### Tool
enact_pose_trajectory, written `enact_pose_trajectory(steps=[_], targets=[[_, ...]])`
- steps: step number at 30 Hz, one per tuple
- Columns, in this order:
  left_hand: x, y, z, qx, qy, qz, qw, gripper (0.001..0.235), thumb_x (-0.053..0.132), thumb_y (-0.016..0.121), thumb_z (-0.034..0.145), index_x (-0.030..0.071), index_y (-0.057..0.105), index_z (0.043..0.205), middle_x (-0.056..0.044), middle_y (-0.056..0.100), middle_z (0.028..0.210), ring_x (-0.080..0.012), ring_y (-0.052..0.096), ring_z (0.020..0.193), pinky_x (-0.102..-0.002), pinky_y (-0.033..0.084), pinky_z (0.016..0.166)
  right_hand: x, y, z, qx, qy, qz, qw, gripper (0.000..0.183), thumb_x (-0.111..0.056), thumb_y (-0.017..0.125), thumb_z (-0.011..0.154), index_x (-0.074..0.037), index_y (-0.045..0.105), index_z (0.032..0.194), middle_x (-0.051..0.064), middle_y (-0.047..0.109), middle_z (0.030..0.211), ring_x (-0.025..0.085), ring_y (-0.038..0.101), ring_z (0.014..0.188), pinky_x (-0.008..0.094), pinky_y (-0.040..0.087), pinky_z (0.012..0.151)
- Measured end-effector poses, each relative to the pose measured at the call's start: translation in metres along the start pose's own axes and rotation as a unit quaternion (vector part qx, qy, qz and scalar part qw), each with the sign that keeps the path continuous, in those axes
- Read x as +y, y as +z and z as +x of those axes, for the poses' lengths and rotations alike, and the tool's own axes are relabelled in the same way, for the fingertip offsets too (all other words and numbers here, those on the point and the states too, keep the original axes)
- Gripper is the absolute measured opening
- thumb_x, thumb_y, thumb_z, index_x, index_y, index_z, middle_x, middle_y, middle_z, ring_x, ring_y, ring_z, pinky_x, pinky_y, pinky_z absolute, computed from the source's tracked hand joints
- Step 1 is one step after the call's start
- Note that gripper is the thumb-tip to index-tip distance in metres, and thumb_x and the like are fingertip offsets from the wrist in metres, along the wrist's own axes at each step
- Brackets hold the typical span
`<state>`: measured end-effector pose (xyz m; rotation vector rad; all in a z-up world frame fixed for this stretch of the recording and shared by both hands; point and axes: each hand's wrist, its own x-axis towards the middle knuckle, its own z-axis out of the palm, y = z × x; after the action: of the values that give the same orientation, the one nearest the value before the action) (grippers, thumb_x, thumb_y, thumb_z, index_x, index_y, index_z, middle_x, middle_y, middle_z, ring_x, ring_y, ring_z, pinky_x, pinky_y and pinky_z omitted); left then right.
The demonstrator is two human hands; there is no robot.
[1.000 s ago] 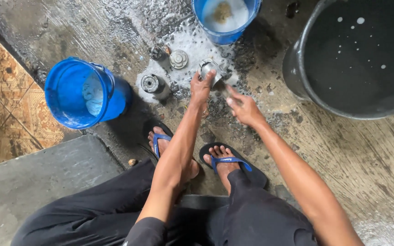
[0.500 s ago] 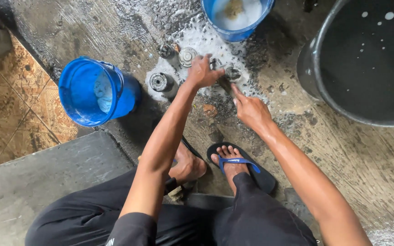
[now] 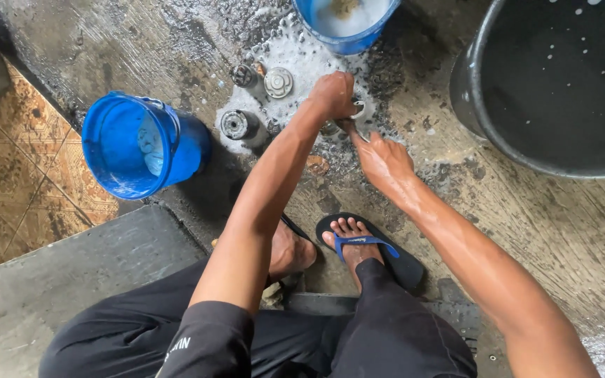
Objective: The person scrubs several small metal parts with a brush and soapy water, rinsing them in a bucket and placing them on the floor. The person repeats this process for multiple parts, handling them one at a time.
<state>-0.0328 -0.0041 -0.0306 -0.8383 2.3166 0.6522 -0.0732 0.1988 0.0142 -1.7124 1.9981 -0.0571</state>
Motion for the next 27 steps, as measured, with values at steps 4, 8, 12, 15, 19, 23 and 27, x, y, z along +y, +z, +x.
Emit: enact_pose_trajectory(steps=[4, 8, 12, 15, 19, 23, 27], targets=[[-0.032, -0.003, -0.015, 0.012, 0.015, -0.129, 0.991, 0.014, 0.02, 0.07, 0.098, 0.008, 0.064, 0.093, -0.002, 0.064, 0.088, -0.0094, 0.055, 0.063, -0.02, 0.048, 0.049, 0.005, -0.019, -0.005, -0.022, -0.01, -0.037, 0.999, 0.077, 0.001, 0.044, 0.099, -0.021, 0.017, 0.168, 0.029, 0.064, 0.106, 0.031, 0.066, 0.056, 0.041, 0.057, 0.049], [-0.055, 0.021, -0.027, 0.225, 0.153, -0.195, 0.942, 0.024, 0.029, 0.056, 0.097, 0.006, 0.05, 0.098, -0.013, 0.056, 0.092, -0.0246, 0.055, 0.076, -0.038, 0.052, 0.059, 0.009, -0.034, -0.006, -0.047, 0.001, -0.051, 0.998, 0.078, 0.001, 0.043, 0.101, -0.024, 0.015, 0.169, 0.032, 0.065, 0.11, 0.031, 0.064, 0.055, 0.042, 0.055, 0.048], [-0.041, 0.038, -0.044, 0.281, 0.17, -0.2, 0.923, 0.038, 0.033, 0.037, 0.095, 0.012, 0.053, 0.122, -0.015, 0.066, 0.115, -0.0277, 0.046, 0.095, -0.049, 0.038, 0.089, 0.007, -0.05, -0.008, -0.1, 0.005, -0.174, 0.98, 0.077, -0.01, 0.04, 0.105, -0.029, 0.005, 0.17, 0.022, 0.069, 0.122, 0.027, 0.072, 0.063, 0.038, 0.054, 0.05], [-0.033, 0.035, -0.041, 0.241, 0.179, -0.346, 0.889, 0.038, 0.025, 0.034, 0.1, 0.002, 0.057, 0.12, -0.014, 0.08, 0.085, -0.0155, 0.073, 0.055, -0.025, 0.059, 0.036, 0.024, -0.027, -0.006, -0.017, -0.026, -0.238, 0.971, 0.075, -0.015, 0.044, 0.103, -0.034, 0.013, 0.168, 0.023, 0.069, 0.125, 0.022, 0.073, 0.058, 0.033, 0.051, 0.043], [-0.024, 0.024, -0.028, 0.249, 0.134, -0.346, 0.895, 0.044, 0.046, 0.045, 0.098, 0.007, 0.06, 0.113, -0.014, 0.081, 0.085, -0.0113, 0.065, 0.047, -0.026, 0.05, 0.034, 0.026, -0.035, -0.005, -0.036, -0.005, -0.199, 0.979, 0.083, -0.01, 0.051, 0.1, -0.036, 0.012, 0.169, 0.02, 0.068, 0.115, 0.019, 0.063, 0.051, 0.032, 0.052, 0.043], [-0.027, 0.024, 0.004, 0.25, 0.091, -0.297, 0.917, 0.045, 0.045, 0.044, 0.104, 0.005, 0.061, 0.118, -0.004, 0.065, 0.062, -0.0084, 0.043, 0.037, -0.026, 0.032, 0.03, -0.006, -0.053, -0.013, -0.111, 0.14, 0.132, 0.975, 0.074, -0.013, 0.044, 0.106, -0.027, 0.009, 0.169, 0.01, 0.058, 0.079, 0.013, 0.043, 0.041, 0.027, 0.042, 0.036], [-0.014, 0.015, 0.003, 0.265, 0.145, -0.225, 0.926, 0.06, 0.051, 0.044, 0.103, -0.003, 0.058, 0.127, -0.004, 0.064, 0.056, -0.0163, 0.055, 0.039, -0.035, 0.05, 0.039, -0.025, -0.055, -0.006, -0.103, 0.344, 0.735, 0.575, 0.061, -0.007, 0.038, 0.104, -0.027, 0.039, 0.163, 0.002, 0.045, 0.076, 0.008, 0.03, 0.05, 0.02, 0.022, 0.037]])
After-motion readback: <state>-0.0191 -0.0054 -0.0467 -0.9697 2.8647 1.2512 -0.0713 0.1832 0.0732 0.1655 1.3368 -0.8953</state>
